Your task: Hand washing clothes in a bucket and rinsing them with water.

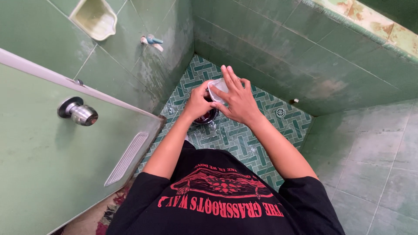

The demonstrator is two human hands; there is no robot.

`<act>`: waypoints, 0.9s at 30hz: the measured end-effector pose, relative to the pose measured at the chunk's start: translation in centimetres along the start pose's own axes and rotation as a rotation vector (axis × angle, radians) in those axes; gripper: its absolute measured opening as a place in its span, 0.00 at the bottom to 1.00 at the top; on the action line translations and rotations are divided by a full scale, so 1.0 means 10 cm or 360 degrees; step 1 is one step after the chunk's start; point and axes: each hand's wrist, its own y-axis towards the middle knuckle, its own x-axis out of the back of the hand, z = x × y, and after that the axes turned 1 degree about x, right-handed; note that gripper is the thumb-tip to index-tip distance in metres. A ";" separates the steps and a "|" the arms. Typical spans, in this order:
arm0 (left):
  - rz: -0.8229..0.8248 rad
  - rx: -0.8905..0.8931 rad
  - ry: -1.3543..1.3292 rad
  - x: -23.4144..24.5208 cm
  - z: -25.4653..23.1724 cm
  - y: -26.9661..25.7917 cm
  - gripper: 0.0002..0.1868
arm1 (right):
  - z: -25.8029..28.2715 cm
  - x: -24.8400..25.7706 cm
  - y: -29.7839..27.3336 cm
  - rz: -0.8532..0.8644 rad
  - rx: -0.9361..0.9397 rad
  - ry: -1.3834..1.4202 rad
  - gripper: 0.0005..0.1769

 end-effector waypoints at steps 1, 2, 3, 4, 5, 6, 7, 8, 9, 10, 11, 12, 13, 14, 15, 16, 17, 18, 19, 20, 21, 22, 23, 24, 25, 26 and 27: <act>-0.0009 0.0002 -0.0001 0.01 -0.01 -0.01 0.36 | 0.01 0.00 0.02 0.0003 0.0008 0.0003 0.31; -0.0024 0.0018 0.0011 0.02 -0.02 -0.02 0.36 | 0.02 0.01 0.04 0.0000 0.0016 -0.0014 0.31; -0.0038 0.0037 0.0025 0.04 -0.04 -0.02 0.36 | 0.04 0.01 0.06 -0.0003 0.0022 -0.0027 0.30; -0.0046 0.0042 0.0026 0.05 -0.06 -0.03 0.36 | 0.04 -0.02 0.06 0.0000 0.0029 -0.0021 0.30; -0.0077 -0.0051 0.0020 0.07 -0.08 -0.02 0.34 | 0.05 -0.06 0.07 0.0000 0.0028 -0.0041 0.29; -0.0106 -0.0144 0.0014 0.09 -0.10 -0.01 0.33 | 0.06 -0.09 0.08 0.0001 0.0026 -0.0060 0.27; -0.0118 -0.0152 0.0015 0.10 -0.09 0.00 0.33 | 0.05 -0.11 0.09 -0.0003 0.0040 -0.0065 0.27; -0.0142 -0.0130 -0.0001 0.11 -0.08 0.01 0.35 | 0.03 -0.13 0.10 -0.0025 0.0017 -0.0057 0.28; -0.0169 -0.0101 -0.0016 0.14 -0.06 -0.02 0.38 | 0.05 -0.16 0.12 -0.0043 -0.0004 -0.0042 0.28; -0.0184 -0.0103 -0.0014 0.17 -0.07 -0.02 0.38 | 0.04 -0.15 0.16 -0.0042 0.0012 -0.0040 0.28; -0.0200 -0.0084 -0.0010 0.20 -0.08 -0.04 0.38 | 0.04 -0.14 0.19 -0.0083 -0.0003 -0.0044 0.31; -0.0215 -0.0066 -0.0006 0.22 -0.09 -0.05 0.37 | 0.04 -0.14 0.22 -0.0124 -0.0018 -0.0047 0.35; -0.0221 -0.0050 -0.0006 0.28 -0.06 -0.05 0.37 | 0.04 -0.15 0.24 -0.0113 -0.0017 -0.0034 0.35; -0.0198 -0.0022 0.0003 0.34 -0.03 -0.06 0.37 | 0.05 -0.17 0.27 -0.0115 -0.0006 -0.0087 0.36; -0.0170 -0.0001 0.0012 0.39 0.00 -0.04 0.36 | 0.04 -0.17 0.30 -0.0122 0.0004 -0.0147 0.38; -0.0173 0.0007 0.0011 0.41 0.04 -0.06 0.36 | 0.05 -0.17 0.33 -0.0117 0.0005 -0.0141 0.38; -0.0183 0.0000 -0.0036 0.46 0.07 -0.06 0.36 | 0.06 -0.18 0.38 -0.0088 0.0029 -0.0185 0.38; -0.0194 -0.0006 -0.0083 0.50 0.11 -0.05 0.36 | 0.07 -0.17 0.43 -0.0060 0.0052 -0.0229 0.39; -0.0194 -0.0003 -0.0081 0.55 0.14 -0.04 0.36 | 0.09 -0.17 0.48 -0.0060 0.0051 -0.0226 0.39; -0.0196 -0.0004 -0.0113 0.59 0.17 -0.03 0.36 | 0.10 -0.16 0.54 -0.0042 0.0090 -0.0239 0.39; -0.0198 -0.0002 -0.0149 0.63 0.21 -0.04 0.36 | 0.13 -0.16 0.58 -0.0020 0.0127 -0.0252 0.40; -0.0197 0.0004 -0.0151 0.67 0.24 -0.05 0.36 | 0.16 -0.17 0.63 -0.0015 0.0125 -0.0249 0.40; -0.0157 0.0013 -0.0356 0.72 0.26 -0.05 0.36 | 0.19 -0.18 0.70 0.0011 0.0149 -0.0255 0.40; -0.0115 0.0021 -0.0562 0.77 0.28 -0.06 0.36 | 0.22 -0.19 0.77 0.0037 0.0174 -0.0261 0.40; -0.0118 0.0024 -0.0564 0.82 0.30 -0.06 0.36 | 0.26 -0.20 0.79 0.0041 0.0176 -0.0259 0.40; -0.0113 0.0025 -0.0579 0.87 0.31 -0.07 0.35 | 0.31 -0.21 0.82 0.0075 0.0171 -0.0253 0.39; -0.0114 0.0011 -0.0581 0.97 0.33 -0.04 0.34 | 0.34 -0.24 0.91 0.0091 0.0178 -0.0249 0.38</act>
